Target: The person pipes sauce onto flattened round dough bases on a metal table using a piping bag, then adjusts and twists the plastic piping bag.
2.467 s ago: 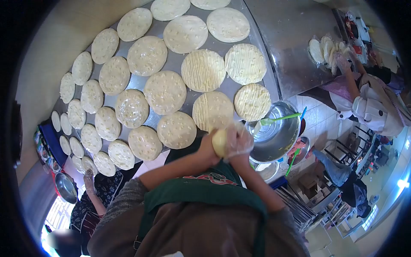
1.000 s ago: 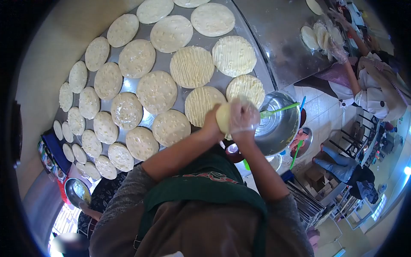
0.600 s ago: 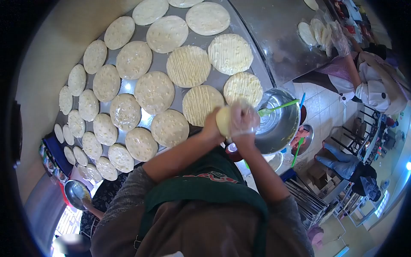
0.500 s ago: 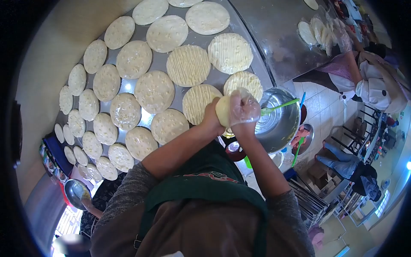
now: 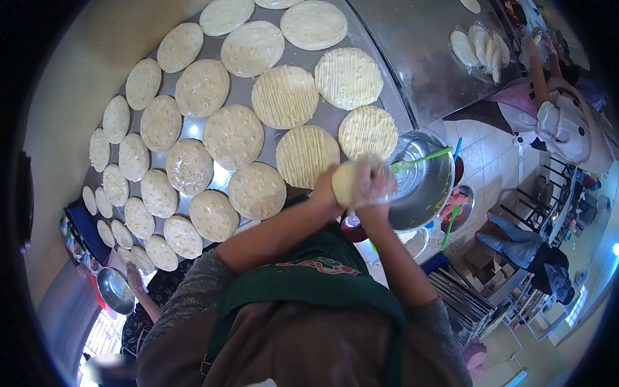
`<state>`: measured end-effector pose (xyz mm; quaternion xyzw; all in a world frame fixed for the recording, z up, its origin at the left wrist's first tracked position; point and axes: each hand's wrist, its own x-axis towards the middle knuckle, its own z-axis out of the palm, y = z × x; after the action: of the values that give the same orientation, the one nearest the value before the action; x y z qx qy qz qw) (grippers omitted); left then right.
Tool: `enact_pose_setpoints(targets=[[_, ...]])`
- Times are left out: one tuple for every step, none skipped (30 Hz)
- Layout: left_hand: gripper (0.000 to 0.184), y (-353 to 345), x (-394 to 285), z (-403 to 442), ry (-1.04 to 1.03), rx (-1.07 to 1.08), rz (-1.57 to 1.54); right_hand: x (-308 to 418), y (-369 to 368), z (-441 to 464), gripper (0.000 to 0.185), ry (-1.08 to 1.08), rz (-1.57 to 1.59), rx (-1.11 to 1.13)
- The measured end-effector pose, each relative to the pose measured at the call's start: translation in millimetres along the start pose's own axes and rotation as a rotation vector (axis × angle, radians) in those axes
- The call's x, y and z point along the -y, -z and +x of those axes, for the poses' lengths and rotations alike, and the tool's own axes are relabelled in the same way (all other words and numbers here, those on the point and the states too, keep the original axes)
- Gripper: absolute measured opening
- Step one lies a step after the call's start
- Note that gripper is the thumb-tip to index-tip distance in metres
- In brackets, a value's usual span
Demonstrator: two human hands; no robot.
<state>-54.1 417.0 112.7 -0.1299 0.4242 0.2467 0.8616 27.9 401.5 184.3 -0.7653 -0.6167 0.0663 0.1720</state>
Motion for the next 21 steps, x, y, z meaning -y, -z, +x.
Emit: enact_pose_setpoints(targets=[[0.022, 8, 14, -10, 0.02, -0.054, -0.017, -2, 2, -17, 0.025, 0.083, -0.131, -0.017], [0.02, 4, 17, -25, 0.077, -0.119, -0.099, -4, -3, -29, 0.03, 0.017, -0.073, 0.006], [0.02, 5, 18, -20, 0.064, -0.092, -0.108, -10, -6, -32, 0.028, 0.028, -0.124, 0.002], [0.021, 11, 21, -13, 0.055, -0.068, -0.114, -9, -5, -30, 0.026, 0.035, -0.175, 0.0], [0.021, 8, 18, -12, 0.048, -0.043, -0.119, -2, 1, -22, 0.025, 0.04, -0.228, -0.003], [0.022, 3, 6, -2, 0.037, 0.048, -0.021, 1, 6, -1, 0.017, 0.022, -0.114, 0.043], [0.025, -8, -8, 3, 0.02, 0.072, 0.037, 6, 10, 18, 0.017, -0.163, 0.071, 0.074], [0.029, -17, -20, 8, 0.002, 0.094, 0.094, 12, 12, 32, 0.017, -0.347, 0.257, 0.108], [0.033, -21, -25, 9, -0.014, 0.112, 0.151, 17, 15, 39, 0.016, -0.534, 0.446, 0.144], [0.034, -21, -22, 7, -0.012, 0.056, 0.198, 22, 19, 41, 0.015, -0.418, 0.32, 0.055], [0.034, -12, -12, 7, 0.016, 0.052, 0.146, 18, 17, 31, 0.016, -0.237, 0.162, -0.011], [0.035, 5, 5, 5, 0.046, 0.047, 0.094, 8, 11, 12, 0.019, -0.057, 0.004, -0.076], [0.035, 16, 19, 1, 0.077, 0.043, 0.042, -3, 4, -7, 0.021, 0.123, -0.156, -0.14], [0.037, 16, 26, -7, 0.128, -0.003, -0.064, -5, 0, -17, 0.017, -0.002, 0.052, -0.097], [0.037, 16, 26, -5, 0.118, 0.024, -0.046, -9, -2, -19, 0.016, 0.012, -0.03, -0.064], [0.037, 16, 25, -3, 0.111, 0.048, -0.027, -7, 2, -16, 0.015, 0.024, -0.112, -0.03], [0.037, 12, 20, -2, 0.104, 0.074, -0.007, -1, 9, -8, 0.015, 0.035, -0.195, 0.003], [0.037, 3, 11, 6, 0.084, 0.036, 0.017, 7, 13, 10, 0.013, -0.08, 0.064, -0.068], [0.036, -4, 2, 14, 0.054, 0.061, 0.066, 12, 16, 23, 0.013, -0.27, 0.23, -0.032], [0.036, -8, -4, 20, 0.024, 0.083, 0.114, 15, 17, 31, 0.014, -0.46, 0.397, 0.009], [0.035, -11, -8, 21, -0.007, 0.104, 0.163, 17, 18, 34, 0.015, -0.651, 0.566, 0.051]])
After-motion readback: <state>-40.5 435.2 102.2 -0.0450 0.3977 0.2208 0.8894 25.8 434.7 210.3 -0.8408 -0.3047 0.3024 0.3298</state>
